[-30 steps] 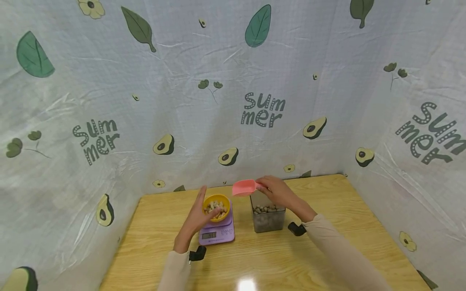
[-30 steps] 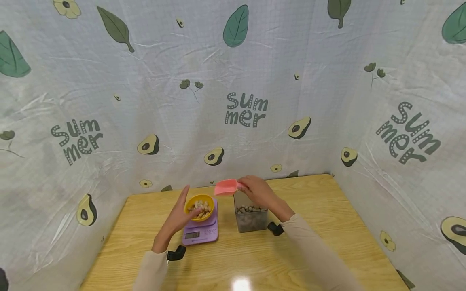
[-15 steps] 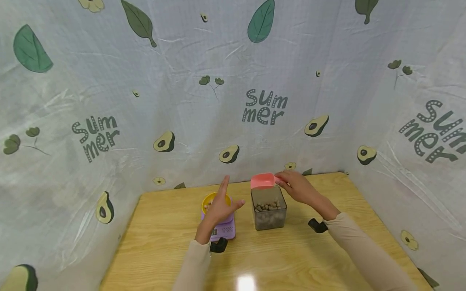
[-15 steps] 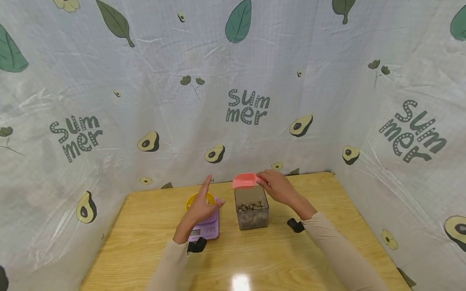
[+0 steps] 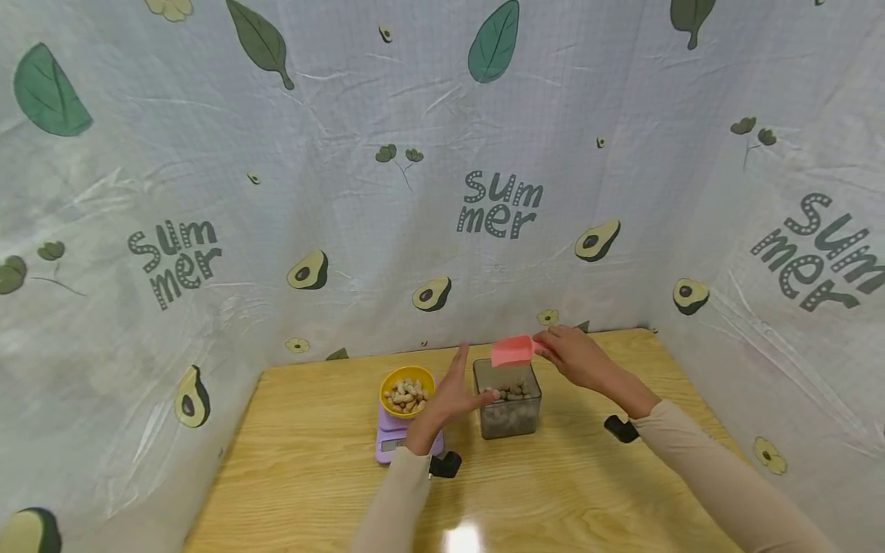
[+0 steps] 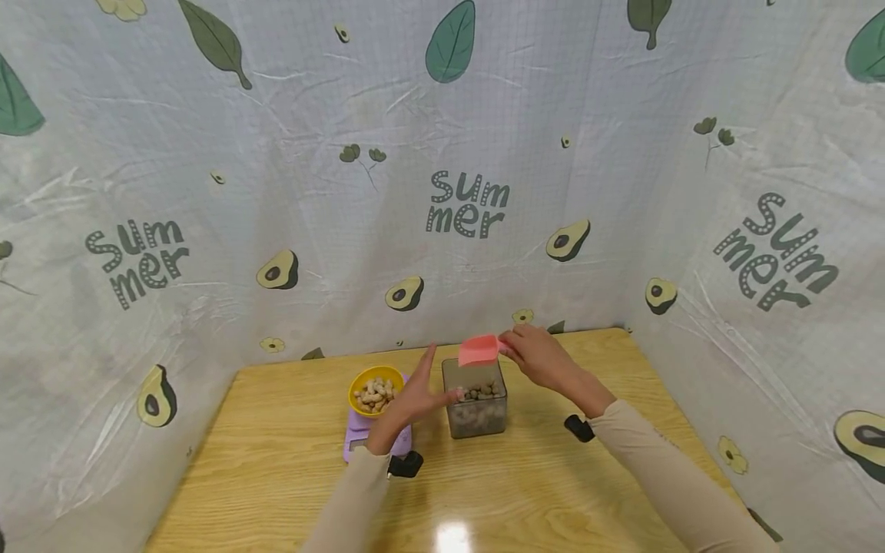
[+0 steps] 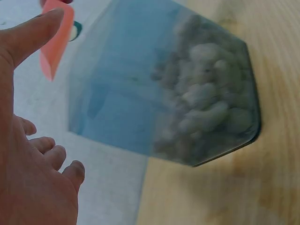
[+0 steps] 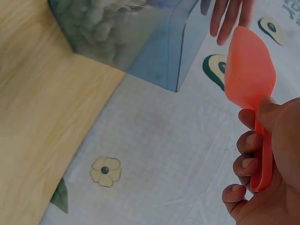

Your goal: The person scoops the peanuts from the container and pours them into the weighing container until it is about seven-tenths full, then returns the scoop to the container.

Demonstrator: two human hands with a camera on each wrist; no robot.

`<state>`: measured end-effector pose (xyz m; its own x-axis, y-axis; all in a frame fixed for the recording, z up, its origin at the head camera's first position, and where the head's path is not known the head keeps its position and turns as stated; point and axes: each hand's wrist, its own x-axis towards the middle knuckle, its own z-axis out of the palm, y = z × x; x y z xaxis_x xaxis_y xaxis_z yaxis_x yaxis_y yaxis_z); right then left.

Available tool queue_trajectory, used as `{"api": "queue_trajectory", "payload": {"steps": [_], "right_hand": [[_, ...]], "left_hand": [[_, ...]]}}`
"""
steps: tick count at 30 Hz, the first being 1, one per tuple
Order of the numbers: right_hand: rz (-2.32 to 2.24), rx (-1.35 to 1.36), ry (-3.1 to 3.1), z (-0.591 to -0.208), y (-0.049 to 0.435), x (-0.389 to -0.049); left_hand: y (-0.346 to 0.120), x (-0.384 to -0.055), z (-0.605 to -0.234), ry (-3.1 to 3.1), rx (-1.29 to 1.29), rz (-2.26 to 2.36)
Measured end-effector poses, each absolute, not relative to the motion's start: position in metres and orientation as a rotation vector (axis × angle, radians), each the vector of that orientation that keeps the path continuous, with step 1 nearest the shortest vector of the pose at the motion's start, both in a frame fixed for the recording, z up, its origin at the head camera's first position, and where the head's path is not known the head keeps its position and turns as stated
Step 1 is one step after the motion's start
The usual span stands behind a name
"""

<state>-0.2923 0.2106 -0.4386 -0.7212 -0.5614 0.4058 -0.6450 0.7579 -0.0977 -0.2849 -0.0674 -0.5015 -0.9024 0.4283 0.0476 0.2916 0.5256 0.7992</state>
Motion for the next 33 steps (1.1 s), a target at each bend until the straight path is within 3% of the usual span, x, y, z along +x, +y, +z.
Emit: {"api": "queue_trajectory", "payload": {"steps": [20, 33], "right_hand": [[-0.12, 1.111, -2.522, -0.433, 0.209, -0.296], [-0.678, 1.215, -2.328, -0.425, 0.188, -0.293]], "left_hand": [[-0.056, -0.283, -0.519, 2.464, 0.551, 1.348], [-0.056, -0.283, -0.522, 2.434, 0.571, 1.383]]}}
